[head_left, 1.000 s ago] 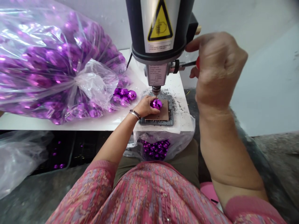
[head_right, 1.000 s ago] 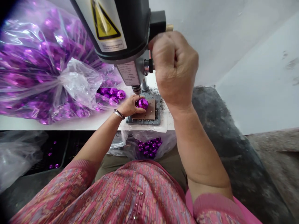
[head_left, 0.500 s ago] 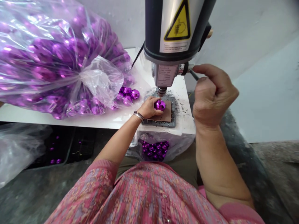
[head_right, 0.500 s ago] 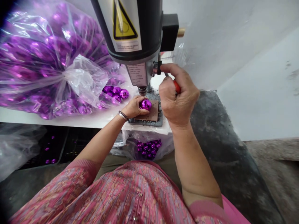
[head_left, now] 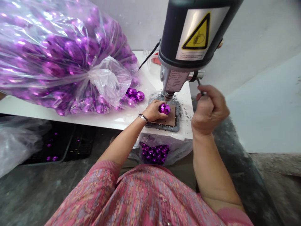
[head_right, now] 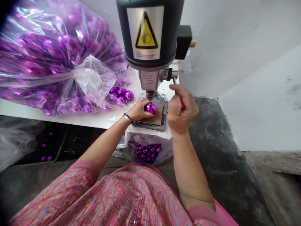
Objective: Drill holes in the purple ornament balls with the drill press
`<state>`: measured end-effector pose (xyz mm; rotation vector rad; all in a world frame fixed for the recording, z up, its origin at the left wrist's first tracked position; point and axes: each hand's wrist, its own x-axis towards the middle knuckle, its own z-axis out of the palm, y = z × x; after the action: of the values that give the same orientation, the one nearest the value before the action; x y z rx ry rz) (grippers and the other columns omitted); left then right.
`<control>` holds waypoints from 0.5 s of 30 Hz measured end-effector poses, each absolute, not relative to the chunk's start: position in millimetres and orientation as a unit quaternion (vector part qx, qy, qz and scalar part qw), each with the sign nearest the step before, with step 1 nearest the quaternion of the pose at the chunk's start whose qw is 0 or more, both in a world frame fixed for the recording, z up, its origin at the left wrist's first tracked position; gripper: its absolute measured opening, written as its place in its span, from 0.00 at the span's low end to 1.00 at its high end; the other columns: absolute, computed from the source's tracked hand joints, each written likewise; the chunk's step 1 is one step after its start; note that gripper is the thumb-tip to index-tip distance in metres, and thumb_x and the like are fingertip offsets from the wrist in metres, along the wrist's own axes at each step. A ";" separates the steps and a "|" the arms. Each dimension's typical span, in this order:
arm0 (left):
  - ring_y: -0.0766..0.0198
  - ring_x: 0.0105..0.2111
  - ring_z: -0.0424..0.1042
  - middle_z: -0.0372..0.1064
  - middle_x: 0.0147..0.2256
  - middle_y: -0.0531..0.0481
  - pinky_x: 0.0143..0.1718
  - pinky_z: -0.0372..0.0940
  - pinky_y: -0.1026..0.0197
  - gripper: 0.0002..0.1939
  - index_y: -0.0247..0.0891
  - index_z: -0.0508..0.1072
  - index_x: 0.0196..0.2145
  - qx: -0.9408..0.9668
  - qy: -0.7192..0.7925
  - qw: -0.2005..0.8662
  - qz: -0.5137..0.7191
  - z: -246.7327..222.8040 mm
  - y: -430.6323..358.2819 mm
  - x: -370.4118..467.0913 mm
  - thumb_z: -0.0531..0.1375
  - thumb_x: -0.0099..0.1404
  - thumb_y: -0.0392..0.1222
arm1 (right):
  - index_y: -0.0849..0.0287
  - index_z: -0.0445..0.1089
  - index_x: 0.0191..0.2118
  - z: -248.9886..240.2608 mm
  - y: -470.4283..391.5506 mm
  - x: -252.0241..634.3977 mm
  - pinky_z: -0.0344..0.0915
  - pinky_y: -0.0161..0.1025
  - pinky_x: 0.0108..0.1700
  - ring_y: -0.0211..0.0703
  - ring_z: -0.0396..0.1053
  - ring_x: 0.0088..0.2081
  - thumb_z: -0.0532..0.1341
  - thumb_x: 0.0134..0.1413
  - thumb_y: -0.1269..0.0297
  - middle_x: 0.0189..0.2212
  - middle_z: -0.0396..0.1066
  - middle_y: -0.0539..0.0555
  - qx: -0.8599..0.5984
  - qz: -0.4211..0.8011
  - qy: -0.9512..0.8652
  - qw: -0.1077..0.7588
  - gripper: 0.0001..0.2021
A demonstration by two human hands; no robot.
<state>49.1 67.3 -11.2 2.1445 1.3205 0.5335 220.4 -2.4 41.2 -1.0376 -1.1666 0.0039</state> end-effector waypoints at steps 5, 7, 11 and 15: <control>0.47 0.56 0.74 0.76 0.53 0.40 0.64 0.68 0.47 0.35 0.34 0.76 0.58 0.802 0.483 0.296 0.187 -6.5 67.2 49.3 0.74 0.52 0.38 | 0.57 0.78 0.43 65.9 2.7 219.4 0.65 0.30 0.36 0.25 0.67 0.31 0.55 0.66 0.53 0.28 0.68 0.48 -0.458 0.008 -0.510 0.728 0.18; 0.47 0.55 0.75 0.76 0.53 0.39 0.62 0.68 0.48 0.35 0.32 0.75 0.59 0.805 0.471 0.309 0.186 -5.4 66.0 47.7 0.73 0.53 0.37 | 0.60 0.78 0.41 98.6 12.4 221.7 0.61 0.30 0.33 0.23 0.60 0.26 0.54 0.66 0.55 0.24 0.63 0.48 -0.451 0.033 -0.512 0.731 0.18; 0.49 0.56 0.75 0.77 0.56 0.41 0.63 0.68 0.48 0.36 0.34 0.73 0.60 0.790 0.450 0.345 0.232 -7.1 55.0 34.9 0.73 0.52 0.36 | 0.59 0.74 0.27 153.1 31.8 228.9 0.54 0.31 0.26 0.25 0.57 0.23 0.56 0.62 0.63 0.23 0.63 0.50 -0.469 0.121 -0.514 0.708 0.14; 0.51 0.58 0.75 0.74 0.58 0.40 0.63 0.68 0.49 0.40 0.36 0.70 0.61 0.766 0.426 0.404 0.261 -11.3 32.3 12.5 0.74 0.51 0.39 | 0.58 0.71 0.26 162.9 35.8 229.6 0.47 0.32 0.20 0.26 0.53 0.19 0.54 0.64 0.65 0.21 0.62 0.49 -0.493 0.148 -0.495 0.700 0.16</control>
<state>12.5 32.3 -11.3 1.9344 1.0747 0.6589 229.6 35.8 162.9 -1.0977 -1.1034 0.3306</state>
